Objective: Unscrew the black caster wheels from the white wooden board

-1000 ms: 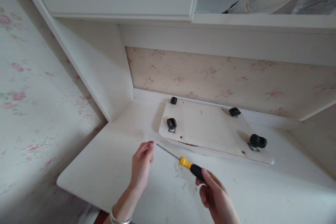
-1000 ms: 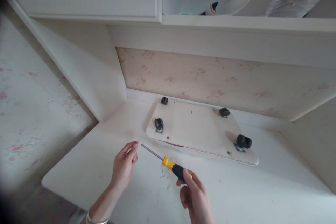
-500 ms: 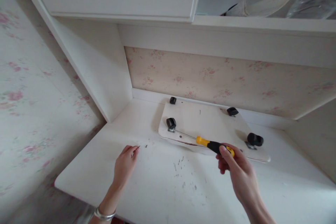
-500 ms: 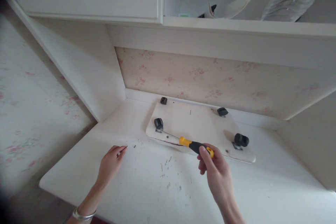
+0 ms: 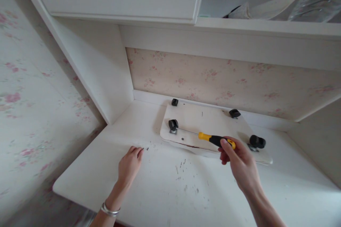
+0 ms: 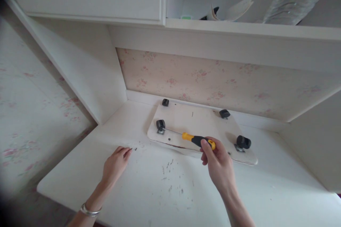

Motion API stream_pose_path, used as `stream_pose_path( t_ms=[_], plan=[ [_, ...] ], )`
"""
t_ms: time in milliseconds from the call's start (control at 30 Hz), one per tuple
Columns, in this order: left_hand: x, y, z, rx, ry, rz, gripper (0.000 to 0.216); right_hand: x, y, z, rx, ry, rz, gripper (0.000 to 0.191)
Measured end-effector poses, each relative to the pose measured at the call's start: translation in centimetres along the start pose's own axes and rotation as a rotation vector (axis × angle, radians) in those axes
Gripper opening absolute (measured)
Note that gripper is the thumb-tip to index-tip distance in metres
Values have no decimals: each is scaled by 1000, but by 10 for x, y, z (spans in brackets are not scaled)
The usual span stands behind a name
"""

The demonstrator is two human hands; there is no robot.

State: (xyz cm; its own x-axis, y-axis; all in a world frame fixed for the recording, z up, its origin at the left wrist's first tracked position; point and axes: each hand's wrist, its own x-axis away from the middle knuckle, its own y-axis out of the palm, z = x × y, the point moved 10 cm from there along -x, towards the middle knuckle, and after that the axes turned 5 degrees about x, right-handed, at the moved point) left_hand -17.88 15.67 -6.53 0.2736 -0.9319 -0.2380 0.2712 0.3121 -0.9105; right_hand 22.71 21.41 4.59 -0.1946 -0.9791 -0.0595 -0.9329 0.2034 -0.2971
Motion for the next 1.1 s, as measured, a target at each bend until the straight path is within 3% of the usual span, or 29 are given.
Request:
stream_pose_path(
  t_ms=[167, 267, 400, 567, 767, 1100],
  plan=[
    [4, -14, 19, 23, 57, 62, 30, -3, -2, -2, -21, 19, 9, 49],
    [9, -30, 56, 114, 194, 109, 28, -5, -9, -10, -18, 11, 58, 48],
    [13, -50, 116, 217, 401, 129, 24, -12, -13, -28, 153, -63, 97, 47],
    [2, -47, 161, 119, 502, 110, 26, -27, -5, -50, 306, -152, 101, 53],
    [-10, -32, 180, 48, 507, 103, 32, -39, 11, -67, 331, -198, 52, 51],
    [-13, -25, 186, -19, 518, 78, 37, -46, 17, -70, 365, -195, 22, 48]
  ],
)
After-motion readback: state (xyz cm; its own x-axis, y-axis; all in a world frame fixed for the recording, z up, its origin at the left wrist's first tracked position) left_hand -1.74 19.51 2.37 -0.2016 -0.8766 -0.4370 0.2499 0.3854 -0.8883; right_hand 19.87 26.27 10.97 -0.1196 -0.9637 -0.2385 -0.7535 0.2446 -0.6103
